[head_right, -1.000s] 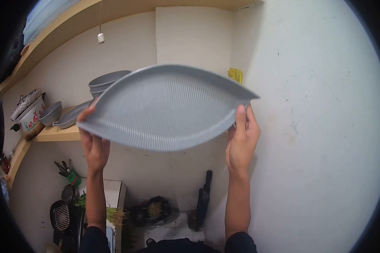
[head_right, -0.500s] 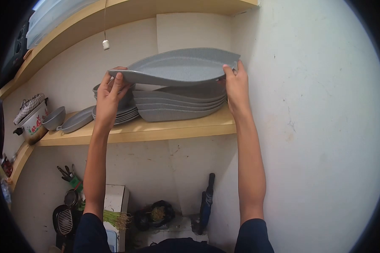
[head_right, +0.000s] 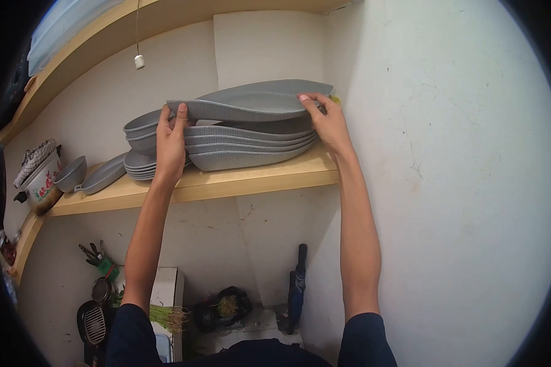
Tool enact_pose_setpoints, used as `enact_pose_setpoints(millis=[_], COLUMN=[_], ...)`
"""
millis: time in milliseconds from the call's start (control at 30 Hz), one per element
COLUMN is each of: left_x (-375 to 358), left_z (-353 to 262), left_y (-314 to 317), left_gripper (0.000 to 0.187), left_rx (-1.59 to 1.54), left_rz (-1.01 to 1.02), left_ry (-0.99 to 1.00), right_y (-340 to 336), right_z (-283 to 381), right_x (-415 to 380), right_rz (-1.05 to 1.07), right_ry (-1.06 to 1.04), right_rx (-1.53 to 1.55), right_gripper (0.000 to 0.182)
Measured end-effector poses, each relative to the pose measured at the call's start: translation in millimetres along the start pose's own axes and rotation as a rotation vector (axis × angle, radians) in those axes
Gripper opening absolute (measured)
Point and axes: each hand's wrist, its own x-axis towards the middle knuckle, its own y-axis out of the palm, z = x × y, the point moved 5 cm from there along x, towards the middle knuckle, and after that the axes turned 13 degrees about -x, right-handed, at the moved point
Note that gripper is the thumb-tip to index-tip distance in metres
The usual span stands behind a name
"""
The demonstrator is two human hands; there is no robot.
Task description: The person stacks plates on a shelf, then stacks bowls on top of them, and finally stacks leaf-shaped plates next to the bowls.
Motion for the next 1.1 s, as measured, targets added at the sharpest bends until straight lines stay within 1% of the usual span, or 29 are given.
enact_pose_setpoints(millis=[33,100,133,200,233,333,533,633,667,733,833,900,1000,1100], left_x=[-2,2,3,-1,-2,-3,-10,-11,-11,-13,-14,-17,-18,-17], left_z=[-1,6,7,4,2,2,2,4,6,8,9,7,12,9], left_y=[0,-7,-10,-6,-4,-5,1,0,-1,-6,-9,-9,-15,-14], left_gripper=[0.050,0.047,0.045,0.043,0.042,0.040,0.039,0.043,0.059,0.099,0.101,0.100,0.098,0.096], left_rx=[-0.006,0.060,0.094,0.016,-0.023,-0.039,-0.067,-0.084,-0.066,-0.027,0.043,0.097,0.153,0.199], left_rz=[-0.049,-0.065,-0.074,-0.007,0.027,0.028,-0.020,-0.027,-0.008,0.026,0.046,0.017,-0.011,-0.001], left_ry=[0.024,0.017,0.013,0.033,0.043,0.020,-0.049,-0.061,-0.103,-0.185,-0.177,-0.180,-0.178,-0.167], right_y=[1,2,3,5,6,8,14,15,15,16,15,15,14,14], right_z=[-2,-6,-6,-4,-7,-22,-36,-38,-38,-35,-34,-34,-38,-36], right_x=[-1,-4,-8,-15,-14,-9,-7,-13,-15,-17,-20,-19,-18,-21], right_rz=[0.003,0.010,0.033,0.079,0.081,0.074,0.044,0.052,0.044,0.028,0.004,-0.007,0.010,0.011], right_ry=[-0.037,-0.112,-0.117,-0.128,-0.141,-0.170,-0.164,-0.131,-0.129,-0.135,-0.155,-0.169,-0.115,-0.111], right_rx=[-0.013,-0.040,-0.042,-0.044,-0.037,-0.018,-0.039,-0.038,-0.039,-0.039,-0.046,-0.056,-0.095,-0.105], right_gripper=[0.041,0.050,0.051,0.052,0.052,0.051,0.048,0.049,0.049,0.051,0.052,0.053,0.054,0.055])
